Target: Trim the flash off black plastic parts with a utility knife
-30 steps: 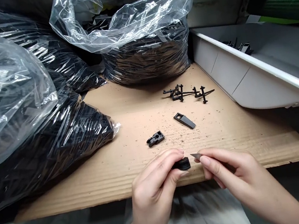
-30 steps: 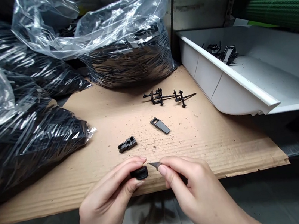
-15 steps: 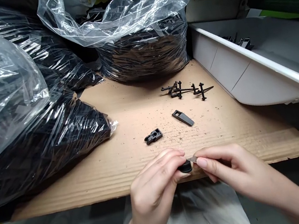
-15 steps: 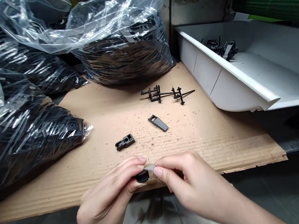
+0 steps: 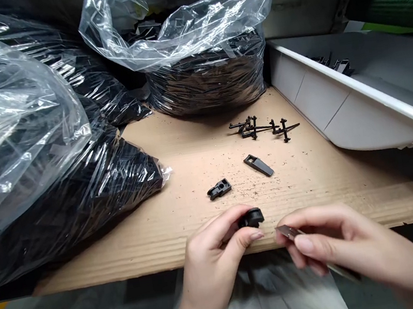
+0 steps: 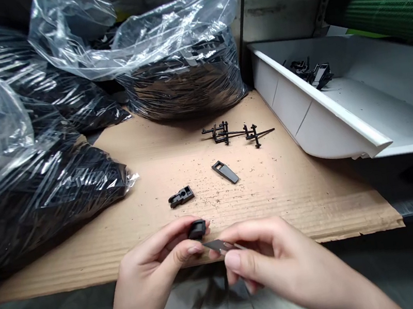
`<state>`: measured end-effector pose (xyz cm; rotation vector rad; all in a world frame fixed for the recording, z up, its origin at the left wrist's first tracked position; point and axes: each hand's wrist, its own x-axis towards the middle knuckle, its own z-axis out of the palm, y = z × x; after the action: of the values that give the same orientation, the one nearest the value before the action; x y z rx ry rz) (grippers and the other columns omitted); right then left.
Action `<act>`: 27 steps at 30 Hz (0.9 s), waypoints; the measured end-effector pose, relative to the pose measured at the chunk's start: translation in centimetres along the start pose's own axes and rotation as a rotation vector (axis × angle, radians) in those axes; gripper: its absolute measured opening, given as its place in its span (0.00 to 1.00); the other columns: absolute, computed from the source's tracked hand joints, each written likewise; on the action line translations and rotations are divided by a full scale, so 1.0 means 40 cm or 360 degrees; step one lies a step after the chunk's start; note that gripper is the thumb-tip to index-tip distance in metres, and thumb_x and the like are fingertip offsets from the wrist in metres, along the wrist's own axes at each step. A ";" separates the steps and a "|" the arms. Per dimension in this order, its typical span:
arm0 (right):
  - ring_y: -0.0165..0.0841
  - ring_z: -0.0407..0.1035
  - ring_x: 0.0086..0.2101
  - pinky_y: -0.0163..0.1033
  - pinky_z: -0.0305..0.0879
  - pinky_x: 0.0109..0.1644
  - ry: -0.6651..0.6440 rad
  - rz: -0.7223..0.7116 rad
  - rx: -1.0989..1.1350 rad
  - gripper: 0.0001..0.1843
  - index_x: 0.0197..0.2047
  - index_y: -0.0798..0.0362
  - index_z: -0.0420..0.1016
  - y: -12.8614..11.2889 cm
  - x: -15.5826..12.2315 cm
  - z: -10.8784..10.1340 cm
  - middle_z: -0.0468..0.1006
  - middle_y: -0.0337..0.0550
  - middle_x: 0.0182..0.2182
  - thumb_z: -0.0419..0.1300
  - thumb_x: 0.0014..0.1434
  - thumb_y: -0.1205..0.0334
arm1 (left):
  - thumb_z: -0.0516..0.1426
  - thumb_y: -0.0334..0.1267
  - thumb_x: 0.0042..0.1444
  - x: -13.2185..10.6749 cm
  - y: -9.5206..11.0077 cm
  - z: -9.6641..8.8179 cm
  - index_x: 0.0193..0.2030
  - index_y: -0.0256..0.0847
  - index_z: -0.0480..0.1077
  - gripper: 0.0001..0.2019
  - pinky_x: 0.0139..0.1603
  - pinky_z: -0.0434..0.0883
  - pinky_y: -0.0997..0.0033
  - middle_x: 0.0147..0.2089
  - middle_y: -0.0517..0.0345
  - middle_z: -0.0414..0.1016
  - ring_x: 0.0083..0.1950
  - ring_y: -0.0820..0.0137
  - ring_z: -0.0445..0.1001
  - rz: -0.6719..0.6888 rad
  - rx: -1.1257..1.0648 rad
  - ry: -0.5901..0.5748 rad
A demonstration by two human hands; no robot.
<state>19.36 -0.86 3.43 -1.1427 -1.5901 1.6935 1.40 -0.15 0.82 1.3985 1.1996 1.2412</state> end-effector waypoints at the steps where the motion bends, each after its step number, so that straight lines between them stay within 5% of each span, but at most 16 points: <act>1: 0.23 0.64 0.22 0.28 0.62 0.26 0.0215 -0.0162 -0.0153 0.08 0.39 0.50 0.73 0.013 -0.008 0.015 0.73 0.36 0.25 0.53 0.59 0.64 | 0.62 0.27 0.43 0.003 0.006 0.003 0.35 0.44 0.76 0.11 0.30 0.73 0.85 0.32 0.64 0.79 0.31 0.74 0.77 -0.0166 -0.0119 0.0008; 4: 0.26 0.68 0.26 0.30 0.65 0.31 0.0781 -0.0743 -0.0722 0.18 0.49 0.49 0.67 0.059 -0.014 0.059 0.74 0.38 0.30 0.51 0.58 0.74 | 0.61 0.27 0.42 0.012 0.018 0.012 0.34 0.40 0.76 0.11 0.23 0.73 0.82 0.28 0.61 0.79 0.24 0.74 0.75 -0.0517 -0.0418 0.0005; 8: 0.28 0.70 0.31 0.29 0.68 0.36 0.0925 -0.1065 -0.1177 0.21 0.52 0.57 0.63 0.097 0.009 0.090 0.74 0.45 0.34 0.52 0.56 0.78 | 0.61 0.27 0.41 0.015 0.020 0.017 0.34 0.37 0.75 0.10 0.20 0.72 0.83 0.25 0.61 0.78 0.20 0.77 0.72 -0.0595 -0.0540 0.0041; 14: 0.30 0.71 0.31 0.30 0.68 0.35 0.0972 -0.1027 -0.1351 0.16 0.48 0.64 0.67 0.092 0.028 0.087 0.75 0.48 0.31 0.51 0.56 0.78 | 0.60 0.25 0.42 0.006 0.012 0.009 0.35 0.37 0.75 0.11 0.21 0.71 0.85 0.23 0.62 0.79 0.19 0.78 0.72 -0.0528 -0.0581 0.0012; 27: 0.26 0.68 0.24 0.30 0.61 0.28 0.0351 -0.0483 -0.1011 0.12 0.31 0.51 0.69 -0.007 0.019 0.037 0.71 0.33 0.24 0.48 0.59 0.73 | 0.60 0.25 0.42 0.005 0.013 0.003 0.34 0.39 0.76 0.10 0.18 0.68 0.85 0.21 0.65 0.77 0.16 0.79 0.68 -0.0506 -0.0465 -0.0016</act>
<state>17.69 -0.95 3.44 -1.2361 -2.0921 0.8504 1.56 -0.04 1.34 0.9583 1.1300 1.1287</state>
